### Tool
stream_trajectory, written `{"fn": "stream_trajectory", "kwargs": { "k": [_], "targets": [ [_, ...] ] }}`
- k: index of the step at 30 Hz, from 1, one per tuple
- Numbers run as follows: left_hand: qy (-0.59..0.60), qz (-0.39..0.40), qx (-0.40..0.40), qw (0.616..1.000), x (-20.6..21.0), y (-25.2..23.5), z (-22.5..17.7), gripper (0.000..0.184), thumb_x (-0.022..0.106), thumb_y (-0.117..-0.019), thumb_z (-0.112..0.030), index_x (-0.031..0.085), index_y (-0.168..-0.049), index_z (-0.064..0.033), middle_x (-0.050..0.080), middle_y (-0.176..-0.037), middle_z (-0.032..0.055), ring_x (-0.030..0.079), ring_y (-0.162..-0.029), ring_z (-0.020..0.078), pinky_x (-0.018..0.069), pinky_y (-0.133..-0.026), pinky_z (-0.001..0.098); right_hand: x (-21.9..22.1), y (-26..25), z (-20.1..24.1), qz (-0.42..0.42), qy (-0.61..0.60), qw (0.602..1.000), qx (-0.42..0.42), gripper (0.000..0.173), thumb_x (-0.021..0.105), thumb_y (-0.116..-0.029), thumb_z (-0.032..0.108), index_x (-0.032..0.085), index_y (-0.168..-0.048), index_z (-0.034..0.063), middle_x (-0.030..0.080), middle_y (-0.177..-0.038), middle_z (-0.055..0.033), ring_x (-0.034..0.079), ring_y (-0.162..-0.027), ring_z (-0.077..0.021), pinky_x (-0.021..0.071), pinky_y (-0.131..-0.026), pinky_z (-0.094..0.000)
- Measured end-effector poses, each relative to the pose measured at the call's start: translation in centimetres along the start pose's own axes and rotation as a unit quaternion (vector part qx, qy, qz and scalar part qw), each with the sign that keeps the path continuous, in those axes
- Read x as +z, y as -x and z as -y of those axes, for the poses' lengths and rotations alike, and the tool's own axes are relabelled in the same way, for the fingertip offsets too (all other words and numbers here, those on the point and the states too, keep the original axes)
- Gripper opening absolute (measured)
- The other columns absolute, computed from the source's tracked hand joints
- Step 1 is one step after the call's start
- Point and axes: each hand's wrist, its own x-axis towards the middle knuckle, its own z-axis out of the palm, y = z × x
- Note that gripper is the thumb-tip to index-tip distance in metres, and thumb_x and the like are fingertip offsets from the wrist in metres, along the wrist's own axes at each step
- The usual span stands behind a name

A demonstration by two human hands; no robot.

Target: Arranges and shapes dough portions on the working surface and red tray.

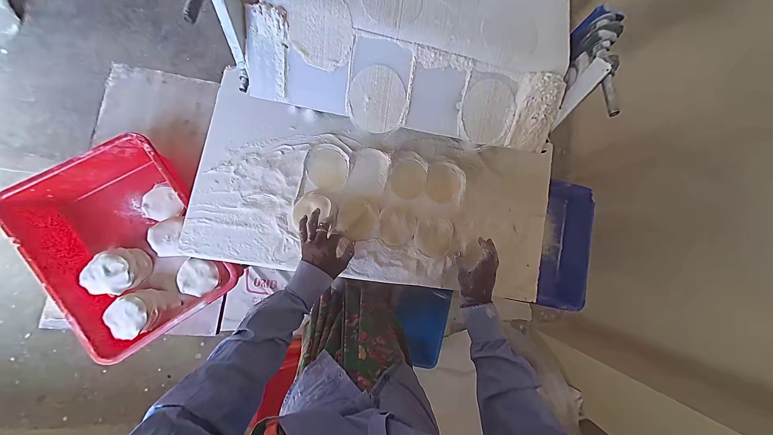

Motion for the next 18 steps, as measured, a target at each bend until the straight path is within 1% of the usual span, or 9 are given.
{"fn": "stream_trajectory", "kwargs": {
  "k": [2, 3, 5, 6, 8, 11, 13, 15, 18],
  "targets": [
    [-0.002, -0.039, -0.026, 0.999, -0.1, 1.5, -0.6, 0.040, 0.070, -0.0833, -0.041, 0.072, -0.091, -0.0017, 0.065, -0.119, 0.0265, 0.048, -0.131, 0.0546, 0.0292, -0.113, 0.0691, 0.0, 0.0, -0.9, 0.027, 0.034, 0.999, 0.002, 0.083, 0.078, -0.0871, 0.037, 0.044, -0.148, -0.0089, 0.037, -0.156, -0.0351, 0.035, -0.147, -0.0498, 0.0319, -0.120, -0.0573],
    [0.001, -0.037, -0.051, 0.998, -0.1, 2.3, -1.2, 0.040, 0.068, -0.0846, -0.039, 0.070, -0.094, -0.0002, 0.064, -0.117, 0.0273, 0.049, -0.128, 0.0544, 0.0326, -0.110, 0.0688, 0.4, 0.4, -0.9, 0.044, 0.048, 0.998, -0.010, 0.093, 0.081, -0.0820, 0.042, 0.042, -0.149, -0.0094, 0.035, -0.157, -0.0348, 0.033, -0.148, -0.0498, 0.0300, -0.121, -0.0580],
    [0.032, 0.030, -0.140, 0.989, 0.0, 4.0, -3.6, 0.045, 0.068, -0.0909, -0.035, 0.067, -0.111, 0.0049, 0.059, -0.126, 0.0319, 0.047, -0.130, 0.0554, 0.0353, -0.110, 0.0673, 1.8, 2.0, -0.7, 0.067, 0.065, 0.994, -0.049, 0.111, 0.085, -0.0725, 0.054, 0.039, -0.151, -0.0100, 0.030, -0.160, -0.0349, 0.027, -0.151, -0.0510, 0.0252, -0.123, -0.0601],
    [0.044, 0.083, -0.190, 0.977, 0.3, 4.4, -5.1, 0.053, 0.068, -0.0932, -0.037, 0.063, -0.123, 0.0064, 0.055, -0.135, 0.0333, 0.044, -0.135, 0.0543, 0.0343, -0.114, 0.0642, 2.6, 2.9, -0.8, 0.066, 0.066, 0.993, -0.069, 0.112, 0.082, -0.0717, 0.058, 0.040, -0.151, -0.0097, 0.028, -0.161, -0.0354, 0.025, -0.151, -0.0521, 0.0233, -0.124, -0.0612],
    [0.050, 0.166, -0.251, 0.952, 1.5, 4.6, -8.2, 0.074, 0.066, -0.0943, -0.044, 0.050, -0.144, 0.0085, 0.044, -0.150, 0.0348, 0.035, -0.144, 0.0524, 0.0294, -0.120, 0.0589, 3.7, 3.9, -1.2, 0.033, 0.034, 0.996, -0.081, 0.098, 0.074, -0.0790, 0.052, 0.044, -0.147, -0.0124, 0.030, -0.160, -0.0361, 0.027, -0.150, -0.0536, 0.0252, -0.123, -0.0603],
    [0.046, 0.248, -0.279, 0.927, 2.8, 3.4, -12.0, 0.087, 0.066, -0.0936, -0.051, 0.038, -0.152, 0.0065, 0.037, -0.156, 0.0315, 0.031, -0.149, 0.0470, 0.0294, -0.122, 0.0507, 3.3, 3.6, -0.6, 0.008, 0.067, 0.998, -0.016, 0.083, 0.074, -0.0854, 0.042, 0.048, -0.144, -0.0109, 0.046, -0.149, -0.0345, 0.043, -0.139, -0.0518, 0.0362, -0.115, -0.0582],
    [0.072, 0.304, -0.280, 0.908, 3.5, 1.9, -14.9, 0.084, 0.066, -0.0968, -0.042, 0.031, -0.155, 0.0064, 0.032, -0.160, 0.0301, 0.032, -0.150, 0.0417, 0.0336, -0.121, 0.0449, 1.9, 2.9, 0.8, 0.065, 0.095, 0.992, 0.047, 0.080, 0.076, -0.0887, 0.038, 0.047, -0.145, -0.0104, 0.051, -0.142, -0.0352, 0.050, -0.133, -0.0493, 0.0422, -0.113, -0.0543],
    [0.137, 0.341, -0.283, 0.886, 4.5, 1.0, -18.3, 0.077, 0.063, -0.1003, -0.028, 0.025, -0.157, 0.0072, 0.026, -0.162, 0.0313, 0.031, -0.152, 0.0384, 0.0334, -0.122, 0.0413, 0.7, 2.7, 2.1, 0.128, 0.079, 0.983, 0.106, 0.062, 0.065, -0.0998, 0.029, 0.048, -0.145, -0.0091, 0.055, -0.137, -0.0321, 0.057, -0.127, -0.0426, 0.0481, -0.108, -0.0493],
    [0.302, 0.322, -0.296, 0.847, 6.2, -0.2, -23.4, 0.061, 0.057, -0.1025, -0.013, 0.032, -0.154, 0.0080, 0.029, -0.160, 0.0327, 0.032, -0.151, 0.0384, 0.0284, -0.125, 0.0404, 0.2, 2.1, 2.2, 0.144, -0.028, 0.974, 0.171, 0.040, 0.049, -0.1085, 0.022, 0.060, -0.131, -0.0091, 0.066, -0.124, -0.0275, 0.065, -0.117, -0.0361, 0.0487, -0.104, -0.0498]
  ]
}}
